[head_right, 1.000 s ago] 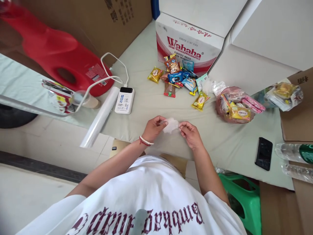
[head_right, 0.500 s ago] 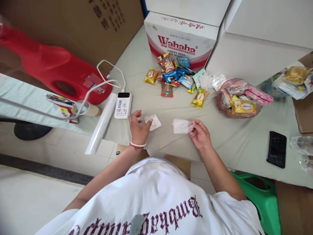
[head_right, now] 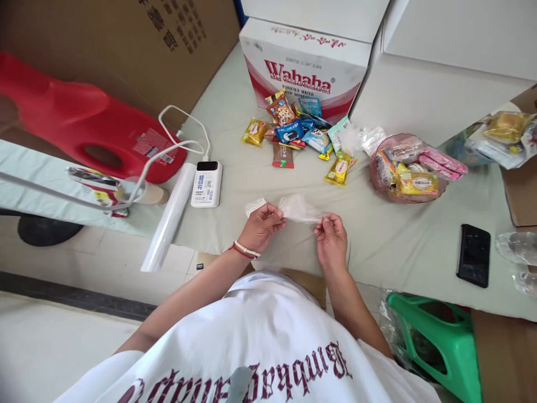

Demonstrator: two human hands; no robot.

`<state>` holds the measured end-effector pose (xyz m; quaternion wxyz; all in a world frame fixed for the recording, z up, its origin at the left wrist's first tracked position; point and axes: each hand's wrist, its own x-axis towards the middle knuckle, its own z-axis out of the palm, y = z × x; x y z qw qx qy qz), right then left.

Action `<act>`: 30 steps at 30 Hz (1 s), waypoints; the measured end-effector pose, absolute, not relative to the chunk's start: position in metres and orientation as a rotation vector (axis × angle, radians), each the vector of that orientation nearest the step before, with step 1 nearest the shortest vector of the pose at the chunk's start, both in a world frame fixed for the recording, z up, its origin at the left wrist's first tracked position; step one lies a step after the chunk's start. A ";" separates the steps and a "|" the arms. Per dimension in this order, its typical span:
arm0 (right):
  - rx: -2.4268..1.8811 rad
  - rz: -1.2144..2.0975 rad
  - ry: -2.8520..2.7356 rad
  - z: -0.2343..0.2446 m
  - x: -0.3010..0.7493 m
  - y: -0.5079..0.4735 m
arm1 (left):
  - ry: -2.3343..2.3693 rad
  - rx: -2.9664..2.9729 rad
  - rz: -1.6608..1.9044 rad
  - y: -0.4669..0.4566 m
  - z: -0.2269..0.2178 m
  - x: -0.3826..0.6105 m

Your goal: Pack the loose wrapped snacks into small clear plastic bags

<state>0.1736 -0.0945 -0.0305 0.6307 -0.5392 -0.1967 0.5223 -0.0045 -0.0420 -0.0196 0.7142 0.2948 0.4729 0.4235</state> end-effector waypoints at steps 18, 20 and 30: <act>-1.188 1.610 -0.591 0.033 0.194 -0.118 | 0.993 1.239 0.708 -0.040 -0.019 0.022; -1.177 1.502 -0.576 0.037 0.203 -0.119 | 0.919 1.155 0.688 -0.037 -0.018 0.022; -1.641 0.831 -1.261 0.014 0.228 -0.123 | 1.306 1.248 1.044 -0.047 -0.009 0.007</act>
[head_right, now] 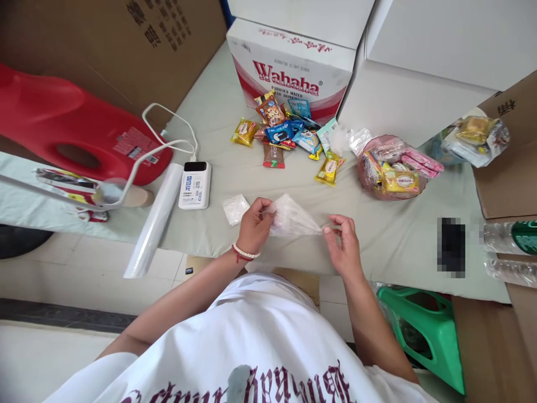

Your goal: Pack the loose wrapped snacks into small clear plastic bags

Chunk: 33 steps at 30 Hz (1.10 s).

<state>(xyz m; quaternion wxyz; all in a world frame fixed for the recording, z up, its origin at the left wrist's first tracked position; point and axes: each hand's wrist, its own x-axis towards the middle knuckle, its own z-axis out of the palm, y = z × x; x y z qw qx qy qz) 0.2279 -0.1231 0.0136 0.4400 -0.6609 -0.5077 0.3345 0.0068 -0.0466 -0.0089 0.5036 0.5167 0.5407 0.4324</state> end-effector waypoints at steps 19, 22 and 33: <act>-1.667 1.191 -0.772 -0.027 0.214 -0.075 | 0.993 1.255 0.545 -0.025 -0.011 -0.026; -1.654 1.243 -0.771 -0.023 0.221 -0.086 | 1.132 1.546 0.579 0.007 -0.002 -0.030; -1.736 1.051 -0.848 -0.037 0.198 -0.110 | 1.290 1.897 1.037 -0.003 0.029 0.018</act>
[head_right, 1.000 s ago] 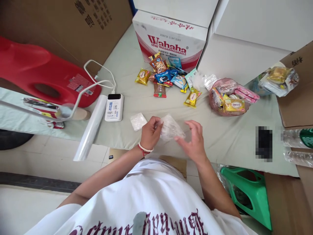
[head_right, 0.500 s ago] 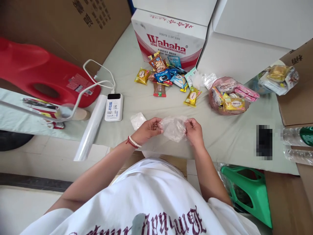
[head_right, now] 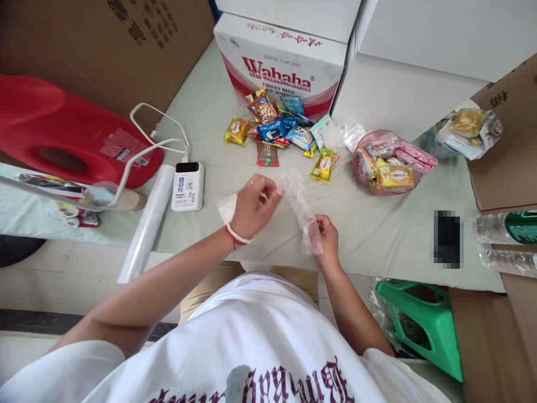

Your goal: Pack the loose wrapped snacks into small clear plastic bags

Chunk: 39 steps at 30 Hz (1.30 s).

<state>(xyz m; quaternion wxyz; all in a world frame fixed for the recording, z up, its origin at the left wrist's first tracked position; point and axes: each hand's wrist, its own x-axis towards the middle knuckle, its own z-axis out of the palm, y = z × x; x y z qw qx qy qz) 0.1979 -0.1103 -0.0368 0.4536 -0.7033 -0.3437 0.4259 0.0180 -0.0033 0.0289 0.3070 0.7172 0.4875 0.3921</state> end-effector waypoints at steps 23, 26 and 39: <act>-1.848 0.696 -1.421 -0.036 0.195 -0.108 | 0.638 2.518 0.754 -0.039 0.010 0.020; -1.865 0.670 -1.427 -0.038 0.195 -0.108 | 0.868 2.419 0.343 -0.016 0.009 0.038; -1.748 1.161 -1.354 -0.030 0.237 -0.094 | 1.158 2.198 0.627 -0.025 -0.059 -0.011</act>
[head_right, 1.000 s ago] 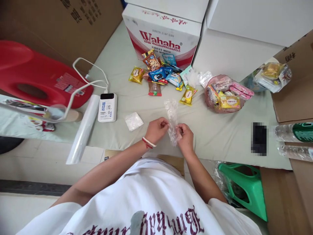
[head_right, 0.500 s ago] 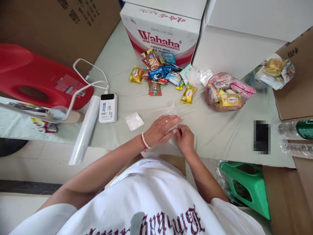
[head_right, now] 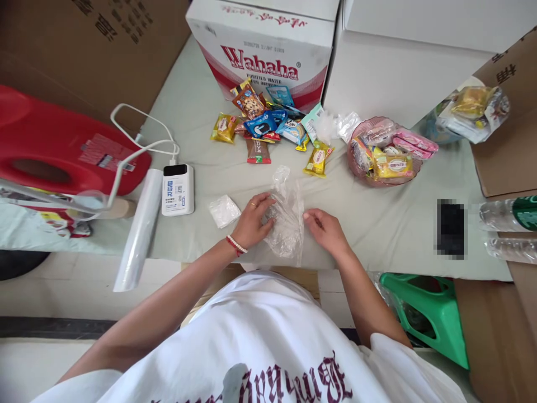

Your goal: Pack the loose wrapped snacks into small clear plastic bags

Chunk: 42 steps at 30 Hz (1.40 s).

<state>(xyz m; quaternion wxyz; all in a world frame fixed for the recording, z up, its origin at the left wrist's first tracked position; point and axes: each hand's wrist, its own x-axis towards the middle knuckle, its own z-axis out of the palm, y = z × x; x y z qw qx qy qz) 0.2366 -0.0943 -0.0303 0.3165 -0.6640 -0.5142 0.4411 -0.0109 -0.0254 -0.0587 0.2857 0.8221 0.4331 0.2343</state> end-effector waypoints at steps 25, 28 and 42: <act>-1.533 1.177 -0.763 -0.029 0.221 -0.062 | 1.083 0.766 0.905 -0.024 -0.033 0.016; -1.519 1.158 -0.641 -0.034 0.233 -0.062 | 1.111 0.659 0.989 -0.018 -0.035 -0.010; -1.845 0.858 -0.807 -0.044 0.279 -0.061 | 1.588 1.613 1.240 -0.013 -0.016 -0.036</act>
